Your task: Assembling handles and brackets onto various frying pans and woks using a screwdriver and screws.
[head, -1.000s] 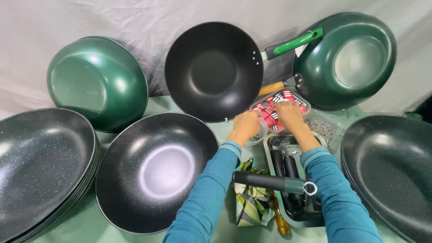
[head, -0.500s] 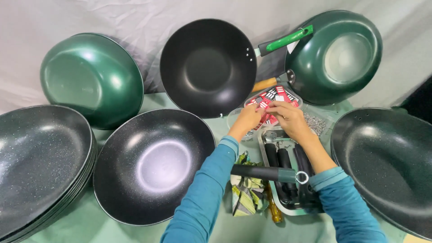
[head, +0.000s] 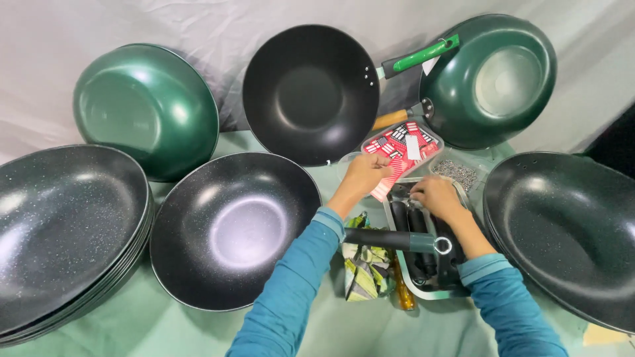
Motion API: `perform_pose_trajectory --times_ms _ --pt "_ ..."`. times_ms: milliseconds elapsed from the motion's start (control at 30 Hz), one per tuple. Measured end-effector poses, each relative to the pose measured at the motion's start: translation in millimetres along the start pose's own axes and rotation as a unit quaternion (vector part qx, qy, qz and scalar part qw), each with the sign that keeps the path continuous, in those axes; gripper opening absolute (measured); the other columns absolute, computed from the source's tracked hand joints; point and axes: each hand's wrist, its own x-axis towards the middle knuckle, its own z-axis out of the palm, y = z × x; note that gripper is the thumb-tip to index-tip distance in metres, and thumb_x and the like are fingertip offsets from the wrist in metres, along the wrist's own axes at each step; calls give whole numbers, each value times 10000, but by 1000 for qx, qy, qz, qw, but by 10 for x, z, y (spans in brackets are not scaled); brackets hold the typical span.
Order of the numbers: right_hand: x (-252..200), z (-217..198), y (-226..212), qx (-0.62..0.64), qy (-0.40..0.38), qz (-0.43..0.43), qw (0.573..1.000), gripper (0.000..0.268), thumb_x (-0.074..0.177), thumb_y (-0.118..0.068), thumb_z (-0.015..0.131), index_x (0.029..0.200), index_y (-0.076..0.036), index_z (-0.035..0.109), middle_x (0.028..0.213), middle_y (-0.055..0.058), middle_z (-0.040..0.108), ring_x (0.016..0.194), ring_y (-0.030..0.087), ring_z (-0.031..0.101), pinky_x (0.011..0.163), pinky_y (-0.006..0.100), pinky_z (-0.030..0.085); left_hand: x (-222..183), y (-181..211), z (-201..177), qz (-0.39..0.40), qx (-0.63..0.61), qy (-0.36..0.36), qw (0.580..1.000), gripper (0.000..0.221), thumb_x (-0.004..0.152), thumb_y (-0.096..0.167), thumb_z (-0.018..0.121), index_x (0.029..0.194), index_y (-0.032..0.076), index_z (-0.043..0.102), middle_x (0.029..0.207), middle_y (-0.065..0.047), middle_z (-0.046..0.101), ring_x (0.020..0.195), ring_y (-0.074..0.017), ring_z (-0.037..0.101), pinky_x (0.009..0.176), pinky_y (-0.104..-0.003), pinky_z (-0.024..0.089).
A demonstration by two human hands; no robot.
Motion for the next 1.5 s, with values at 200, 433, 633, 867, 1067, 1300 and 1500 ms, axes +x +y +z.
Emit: perform_pose_trajectory --times_ms 200,433,633,867,1067,1300,1500 --pt "-31 362 170 -147 -38 -27 988 137 848 -400 750 933 -305 797 962 -36 770 1012 237 705 915 444 527 -547 288 -294 10 -23 -52 998 335 830 303 765 1114 125 769 957 -91 791 949 -225 738 822 -375 581" --pt "-112 409 278 -157 -18 -22 987 169 892 -389 686 933 -242 759 964 11 758 1051 241 689 970 462 501 -1066 549 -541 -67 -133 -42 988 282 864 180 748 1118 58 741 962 -151 763 652 -191 721 521 -250 629" --pt "-194 114 -39 -153 -37 -35 987 185 884 -427 700 1007 -322 791 1040 -30 770 1072 228 686 951 441 515 -1249 469 -535 -85 -136 -45 986 313 902 180 731 1193 64 729 1016 -170 762 560 -171 730 543 -222 616" --pt "-23 399 275 -131 -100 70 984 164 862 -464 733 963 -354 801 969 -64 807 1089 200 715 962 442 502 -1394 426 -385 -72 -130 -37 988 356 911 200 706 1230 44 714 1050 -183 756 559 -159 721 524 -213 592" --pt "-140 61 -117 -64 -124 87 986 295 894 -503 664 1102 -348 805 1115 49 807 1142 308 730 1016 499 516 -1574 369 -334 -39 -156 -40 986 342 915 191 701 1206 10 710 979 -166 754 505 -153 692 473 -243 559" --pt "42 438 18 -166 -98 84 978 177 843 -363 707 951 -289 827 935 54 811 1000 305 772 927 478 541 -1566 192 -165 -36 -185 -54 981 353 908 166 686 1210 -16 696 940 -154 740 478 -133 653 468 -232 545" --pt "82 503 114 -151 -92 88 980 207 842 -250 672 927 -149 830 922 156 804 980 373 776 883 497 580 -1644 215 -180 -33 -211 -56 975 343 907 150 699 1199 -31 696 923 -165 730 462 -131 636 438 -236 532"
